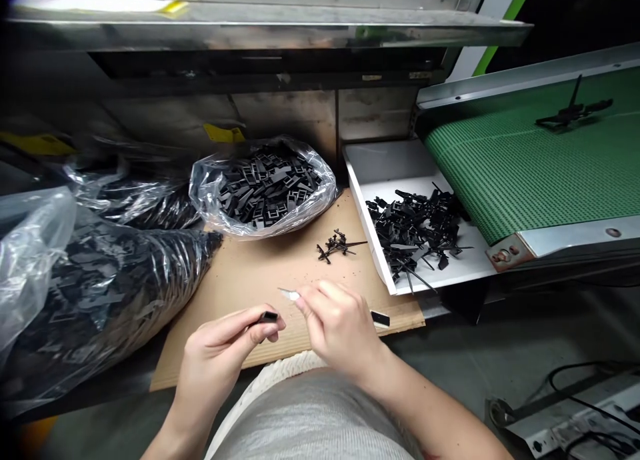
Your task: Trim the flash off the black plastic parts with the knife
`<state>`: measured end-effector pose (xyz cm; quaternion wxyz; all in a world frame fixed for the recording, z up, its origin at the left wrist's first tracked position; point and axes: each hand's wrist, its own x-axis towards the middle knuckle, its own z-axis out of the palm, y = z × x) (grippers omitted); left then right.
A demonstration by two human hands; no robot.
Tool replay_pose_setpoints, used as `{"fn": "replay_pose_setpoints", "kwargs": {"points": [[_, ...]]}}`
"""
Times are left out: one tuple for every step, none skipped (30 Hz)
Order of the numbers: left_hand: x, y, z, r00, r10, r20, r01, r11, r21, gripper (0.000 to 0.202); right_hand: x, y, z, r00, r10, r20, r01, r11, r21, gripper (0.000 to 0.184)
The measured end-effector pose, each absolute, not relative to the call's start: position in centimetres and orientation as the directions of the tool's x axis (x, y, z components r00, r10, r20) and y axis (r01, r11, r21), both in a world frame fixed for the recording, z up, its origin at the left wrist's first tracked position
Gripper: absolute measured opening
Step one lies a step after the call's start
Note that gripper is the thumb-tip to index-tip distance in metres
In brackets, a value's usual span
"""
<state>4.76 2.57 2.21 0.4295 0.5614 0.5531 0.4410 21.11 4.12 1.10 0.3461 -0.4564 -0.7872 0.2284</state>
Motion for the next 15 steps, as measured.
{"fn": "replay_pose_setpoints", "kwargs": {"points": [[4.6,2.4,2.2,-0.001,1.000,0.017,0.244,-0.017,0.970,0.006,21.1,4.2,1.0,-0.335,0.885,0.324,0.543,0.463,-0.701,0.023],[4.5,2.3,2.2,0.004,1.000,0.011,0.242,-0.012,0.970,0.006,21.1,4.3,0.9,-0.335,0.889,0.312,0.510,0.449,-0.734,0.022],[4.3,2.3,2.1,0.014,1.000,0.004,0.237,-0.007,0.971,0.006,21.0,4.3,0.9,-0.339,0.892,0.300,0.466,0.436,-0.770,0.022],[4.1,2.2,2.0,0.033,0.999,-0.008,0.224,0.000,0.975,0.009,20.9,4.2,0.9,-0.344,0.894,0.288,0.420,0.421,-0.804,0.021],[3.9,2.2,1.9,0.051,0.998,-0.026,0.193,0.016,0.981,0.012,20.8,4.1,0.9,-0.347,0.896,0.279,0.379,0.406,-0.832,0.020],[3.7,2.2,1.8,0.063,0.997,-0.048,0.149,0.038,0.988,0.016,20.7,3.9,0.9,-0.346,0.898,0.273,0.347,0.393,-0.852,0.020],[3.5,2.1,1.7,0.059,0.996,-0.070,0.101,0.064,0.993,0.020,20.5,3.7,0.9,-0.344,0.899,0.271,0.325,0.385,-0.864,0.020],[3.3,2.0,1.6,0.041,0.995,-0.090,0.054,0.088,0.995,0.023,20.3,3.5,0.9,-0.346,0.897,0.275,0.312,0.387,-0.868,0.021],[3.1,1.9,1.4,0.018,0.994,-0.105,0.014,0.105,0.994,0.026,20.2,3.3,1.0,-0.353,0.890,0.289,0.306,0.401,-0.864,0.021],[2.9,1.8,1.3,-0.004,0.994,-0.113,-0.013,0.113,0.994,0.028,20.0,3.0,1.1,-0.366,0.878,0.309,0.303,0.427,-0.852,0.021],[2.7,1.7,1.2,-0.019,0.993,-0.114,-0.026,0.114,0.993,0.029,19.8,2.8,1.2,-0.384,0.861,0.332,0.304,0.458,-0.836,0.020],[2.5,1.5,1.2,-0.021,0.993,-0.112,-0.031,0.112,0.993,0.030,19.6,2.6,1.3,-0.406,0.843,0.352,0.305,0.488,-0.818,0.020],[2.3,1.4,1.1,-0.018,0.994,-0.110,-0.038,0.109,0.993,0.030,19.4,2.4,1.4,-0.424,0.827,0.369,0.305,0.514,-0.802,0.019],[2.1,1.2,1.0,-0.012,0.994,-0.107,-0.046,0.106,0.993,0.030,19.2,2.3,1.5,-0.438,0.814,0.381,0.303,0.533,-0.790,0.019],[2.0,1.1,1.0,-0.007,0.995,-0.102,-0.053,0.102,0.993,0.030,18.9,2.2,1.6,-0.448,0.805,0.388,0.301,0.545,-0.783,0.019]]}}
